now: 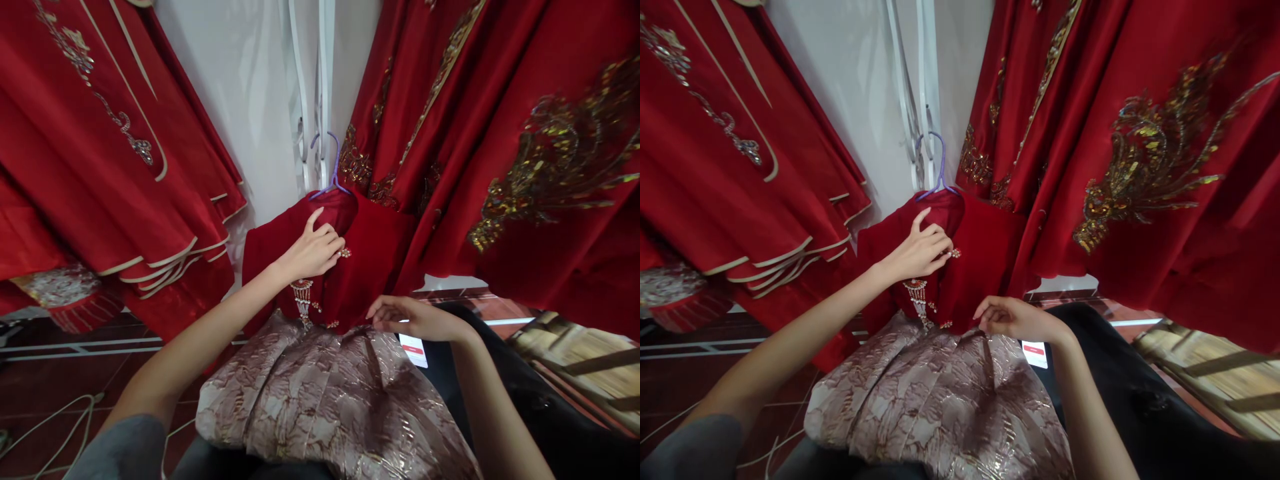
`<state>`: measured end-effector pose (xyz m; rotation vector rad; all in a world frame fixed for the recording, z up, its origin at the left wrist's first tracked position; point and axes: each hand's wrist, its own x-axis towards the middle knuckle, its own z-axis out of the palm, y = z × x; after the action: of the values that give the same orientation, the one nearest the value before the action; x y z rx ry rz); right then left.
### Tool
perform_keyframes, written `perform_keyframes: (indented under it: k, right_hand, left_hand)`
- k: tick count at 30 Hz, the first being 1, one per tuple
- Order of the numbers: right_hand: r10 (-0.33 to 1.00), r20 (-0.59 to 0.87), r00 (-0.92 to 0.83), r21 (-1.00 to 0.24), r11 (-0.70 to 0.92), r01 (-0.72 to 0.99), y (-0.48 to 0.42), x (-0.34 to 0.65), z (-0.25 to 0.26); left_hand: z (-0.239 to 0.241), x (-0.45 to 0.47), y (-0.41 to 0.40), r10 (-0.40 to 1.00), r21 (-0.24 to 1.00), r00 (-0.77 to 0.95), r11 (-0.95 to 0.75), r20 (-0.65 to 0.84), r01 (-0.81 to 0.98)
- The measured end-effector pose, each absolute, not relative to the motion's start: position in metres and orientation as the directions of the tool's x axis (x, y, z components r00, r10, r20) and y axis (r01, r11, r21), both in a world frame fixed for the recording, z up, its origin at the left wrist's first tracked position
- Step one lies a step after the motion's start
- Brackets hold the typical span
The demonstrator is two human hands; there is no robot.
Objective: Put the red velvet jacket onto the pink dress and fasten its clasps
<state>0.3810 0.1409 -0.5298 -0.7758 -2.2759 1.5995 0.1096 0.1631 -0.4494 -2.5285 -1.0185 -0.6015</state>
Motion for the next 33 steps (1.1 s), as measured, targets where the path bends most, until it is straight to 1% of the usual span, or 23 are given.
perform_keyframes:
  k: [4, 13, 15, 17, 18, 19, 20, 21, 23, 24, 25, 27, 29, 31, 33]
  right_hand:
    - [0.584, -0.073, -0.809, -0.926, 0.261, 0.272, 0.141, 0.379, -0.529]
    - [0.598, -0.037, -0.801, -0.915, 0.301, 0.267, 0.135, 0.367, -0.530]
    - [0.617, -0.031, -0.786, -0.912, 0.304, 0.274, 0.136, 0.366, -0.531]
    - [0.666, 0.005, -0.746, -0.918, 0.299, 0.260, 0.138, 0.363, -0.528]
    - [0.702, 0.035, -0.711, -0.928, 0.287, 0.238, 0.140, 0.359, -0.524]
    - [0.742, 0.072, -0.666, -0.941, 0.273, 0.202, 0.141, 0.354, -0.518]
    - [0.781, 0.114, -0.614, -0.954, 0.259, 0.152, 0.142, 0.347, -0.511]
    - [0.814, 0.154, -0.561, -0.964, 0.247, 0.094, 0.143, 0.338, -0.503]
    - [0.849, 0.249, -0.465, -0.963, 0.267, -0.028, 0.142, 0.315, -0.488]
    - [0.848, 0.296, -0.440, -0.953, 0.294, -0.074, 0.141, 0.303, -0.482]
    - [0.836, 0.334, -0.436, -0.940, 0.330, -0.088, 0.139, 0.292, -0.477]
    - [0.845, 0.342, -0.411, -0.926, 0.378, 0.005, 0.138, 0.276, -0.473]
    - [0.890, 0.329, -0.314, -0.894, 0.401, 0.200, 0.140, 0.274, -0.472]
    - [0.918, 0.360, -0.169, -0.823, 0.397, 0.406, 0.145, 0.285, -0.470]
    - [0.906, 0.416, -0.073, -0.731, 0.381, 0.566, 0.154, 0.301, -0.464]
  left_hand:
    - [-0.448, 0.109, 0.162, 0.554, -0.054, 0.649, -0.738, 0.521, 0.673]
    - [-0.458, 0.109, 0.155, 0.589, 0.169, 0.549, -0.758, 0.592, 0.630]
    - [-0.458, 0.109, 0.156, 0.614, 0.253, 0.486, -0.745, 0.622, 0.618]
    - [-0.458, 0.108, 0.156, 0.648, 0.371, 0.353, -0.712, 0.675, 0.596]
    - [-0.458, 0.108, 0.156, 0.657, 0.406, 0.286, -0.692, 0.698, 0.597]
    - [-0.459, 0.108, 0.156, 0.654, 0.401, 0.242, -0.670, 0.717, 0.625]
    - [-0.461, 0.109, 0.154, 0.640, 0.349, 0.226, -0.641, 0.734, 0.684]
    - [-0.464, 0.109, 0.152, 0.620, 0.254, 0.235, -0.595, 0.748, 0.762]
    - [-0.471, 0.110, 0.146, 0.593, 0.017, 0.274, -0.436, 0.757, 0.900]
    - [-0.474, 0.110, 0.143, 0.591, -0.068, 0.271, -0.341, 0.760, 0.937]
    - [-0.478, 0.109, 0.139, 0.591, -0.115, 0.247, -0.253, 0.768, 0.961]
    - [-0.482, 0.105, 0.131, 0.598, -0.130, 0.174, -0.116, 0.782, 0.985]
    - [-0.482, 0.095, 0.124, 0.610, -0.085, 0.076, -0.013, 0.789, 0.996]
    - [-0.477, 0.081, 0.119, 0.649, -0.032, -0.018, 0.065, 0.761, 0.997]
    - [-0.470, 0.066, 0.117, 0.727, -0.009, -0.075, 0.111, 0.683, 0.994]
